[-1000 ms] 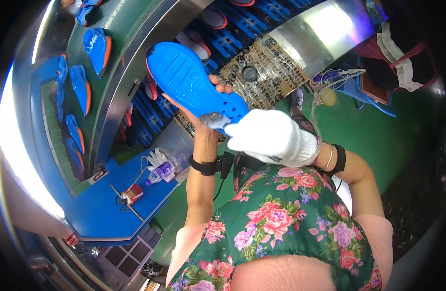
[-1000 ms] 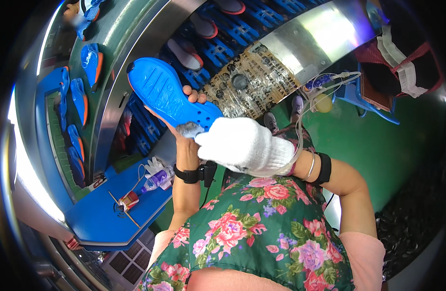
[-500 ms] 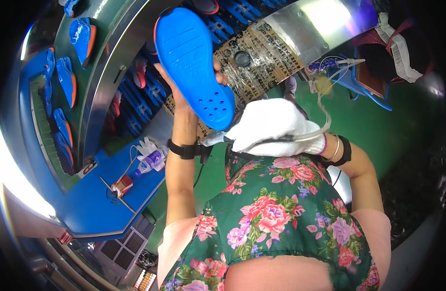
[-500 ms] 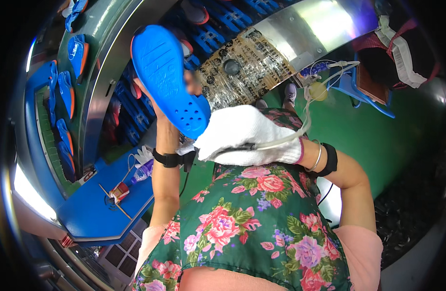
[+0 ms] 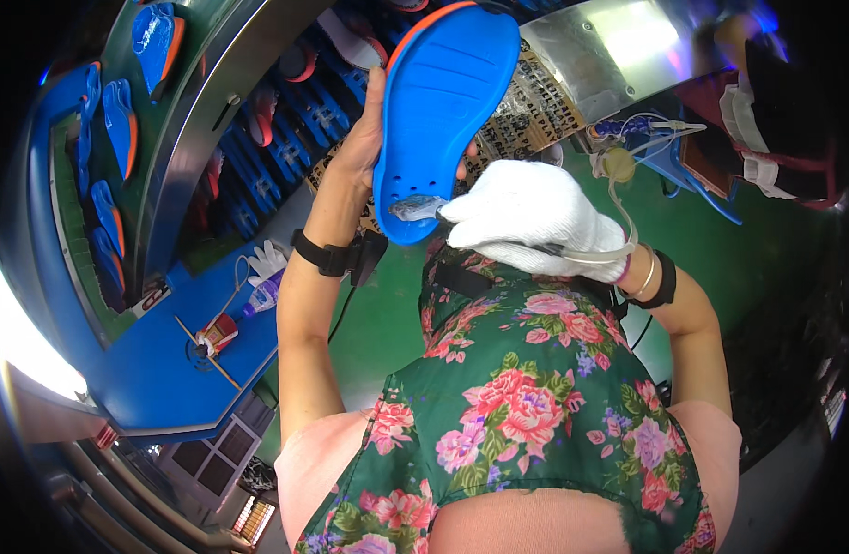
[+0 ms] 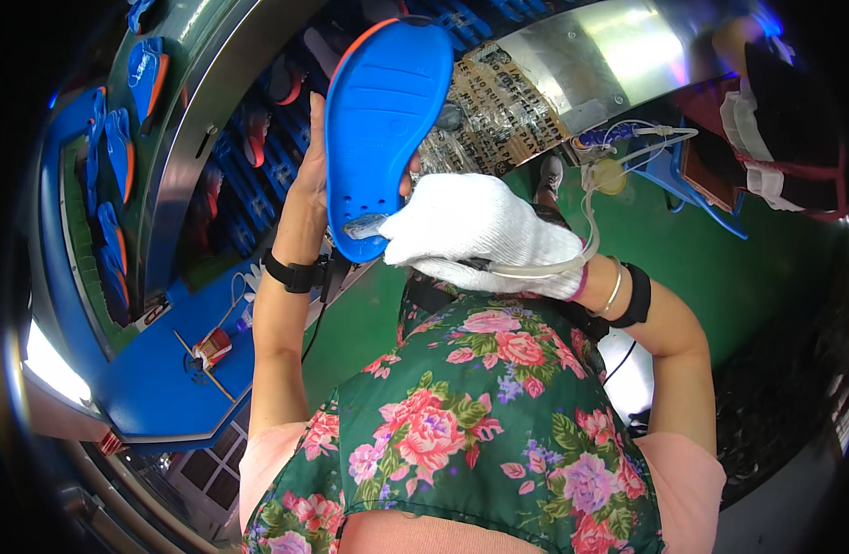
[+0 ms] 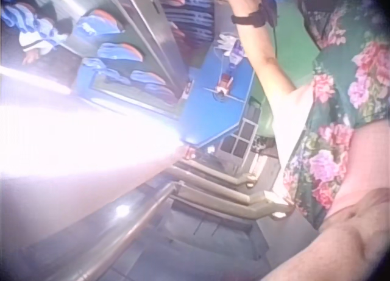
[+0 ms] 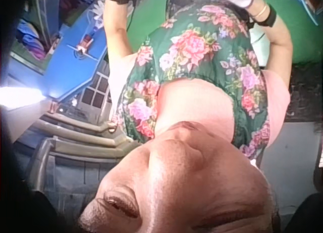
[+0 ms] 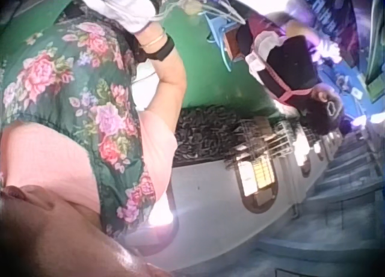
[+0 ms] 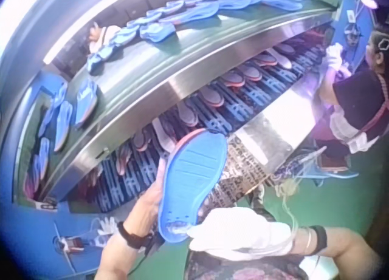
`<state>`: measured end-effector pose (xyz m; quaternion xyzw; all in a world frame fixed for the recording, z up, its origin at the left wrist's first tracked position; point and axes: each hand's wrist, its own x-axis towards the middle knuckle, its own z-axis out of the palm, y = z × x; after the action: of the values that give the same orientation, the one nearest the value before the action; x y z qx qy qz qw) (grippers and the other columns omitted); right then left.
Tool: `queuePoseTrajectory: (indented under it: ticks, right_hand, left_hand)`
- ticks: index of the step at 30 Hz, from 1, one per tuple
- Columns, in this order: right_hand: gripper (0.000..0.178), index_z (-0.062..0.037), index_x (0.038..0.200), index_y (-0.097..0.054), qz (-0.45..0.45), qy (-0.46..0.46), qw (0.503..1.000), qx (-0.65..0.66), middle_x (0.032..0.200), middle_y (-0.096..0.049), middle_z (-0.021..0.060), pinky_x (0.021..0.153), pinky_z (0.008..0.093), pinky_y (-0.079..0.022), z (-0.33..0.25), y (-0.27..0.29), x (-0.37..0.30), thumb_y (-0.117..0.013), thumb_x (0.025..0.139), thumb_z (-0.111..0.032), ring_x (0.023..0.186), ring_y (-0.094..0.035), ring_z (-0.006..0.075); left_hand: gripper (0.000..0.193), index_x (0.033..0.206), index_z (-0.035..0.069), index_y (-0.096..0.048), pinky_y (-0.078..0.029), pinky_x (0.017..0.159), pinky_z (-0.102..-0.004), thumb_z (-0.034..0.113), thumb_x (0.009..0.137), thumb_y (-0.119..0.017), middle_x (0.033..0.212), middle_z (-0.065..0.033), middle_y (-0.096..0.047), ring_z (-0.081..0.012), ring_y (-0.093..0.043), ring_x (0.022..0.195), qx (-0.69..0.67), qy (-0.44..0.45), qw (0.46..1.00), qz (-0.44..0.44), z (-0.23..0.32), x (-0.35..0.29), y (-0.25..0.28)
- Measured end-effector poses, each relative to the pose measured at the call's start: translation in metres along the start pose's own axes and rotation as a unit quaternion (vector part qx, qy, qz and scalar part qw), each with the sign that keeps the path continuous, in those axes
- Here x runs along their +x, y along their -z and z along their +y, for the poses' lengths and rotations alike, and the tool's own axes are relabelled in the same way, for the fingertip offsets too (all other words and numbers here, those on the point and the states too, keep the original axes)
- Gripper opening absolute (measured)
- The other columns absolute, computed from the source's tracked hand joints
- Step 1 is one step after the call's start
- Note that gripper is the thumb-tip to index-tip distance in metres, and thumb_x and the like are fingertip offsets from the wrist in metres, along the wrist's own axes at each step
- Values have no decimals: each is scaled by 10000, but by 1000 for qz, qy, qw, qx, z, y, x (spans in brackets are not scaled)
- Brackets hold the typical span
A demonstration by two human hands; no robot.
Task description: Applying adhesive to the interior surface of blue shoe soles using a brush tool on a manufacturing assembly line.
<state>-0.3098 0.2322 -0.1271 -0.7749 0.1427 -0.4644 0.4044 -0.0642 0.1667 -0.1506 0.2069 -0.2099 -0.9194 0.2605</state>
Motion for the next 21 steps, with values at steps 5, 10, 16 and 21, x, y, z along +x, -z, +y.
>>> queuePoseTrajectory:
  ticks: [5,10,16,21]
  right_hand:
    - [199,-84,991,-769,-82,-25,993,77,1015,-758,102,789,367,-576,-1,5,6,-774,800,-27,910,-723,281]
    - [157,10,971,-779,164,-264,938,154,1004,-767,125,862,330,-574,-3,28,9,-786,815,22,952,-729,191]
    - [187,-14,1012,-778,173,-202,963,49,1000,-758,112,824,311,-565,14,44,16,-777,826,6,907,-716,177]
    - [136,-58,945,-777,134,-178,975,27,953,-761,86,784,309,-565,10,44,12,-783,820,-6,873,-718,172]
  left_hand:
    - [1155,1479,-24,-428,-634,766,-489,921,832,-284,1154,-282,-675,-385,-735,912,51,12,994,94,-3,-12,18]
    - [1011,1491,22,-441,-605,871,-509,845,919,-309,1223,-198,-676,-326,-706,1021,-143,-97,971,167,-25,-8,15]
    - [569,1454,50,-479,-557,996,-466,477,1082,-423,1389,-154,-591,-301,-628,1205,-38,-202,953,225,-59,10,-37]
    - [587,1469,17,-452,-589,930,-503,459,1085,-412,1390,-214,-587,-387,-651,1171,92,-108,963,228,-83,-16,5]
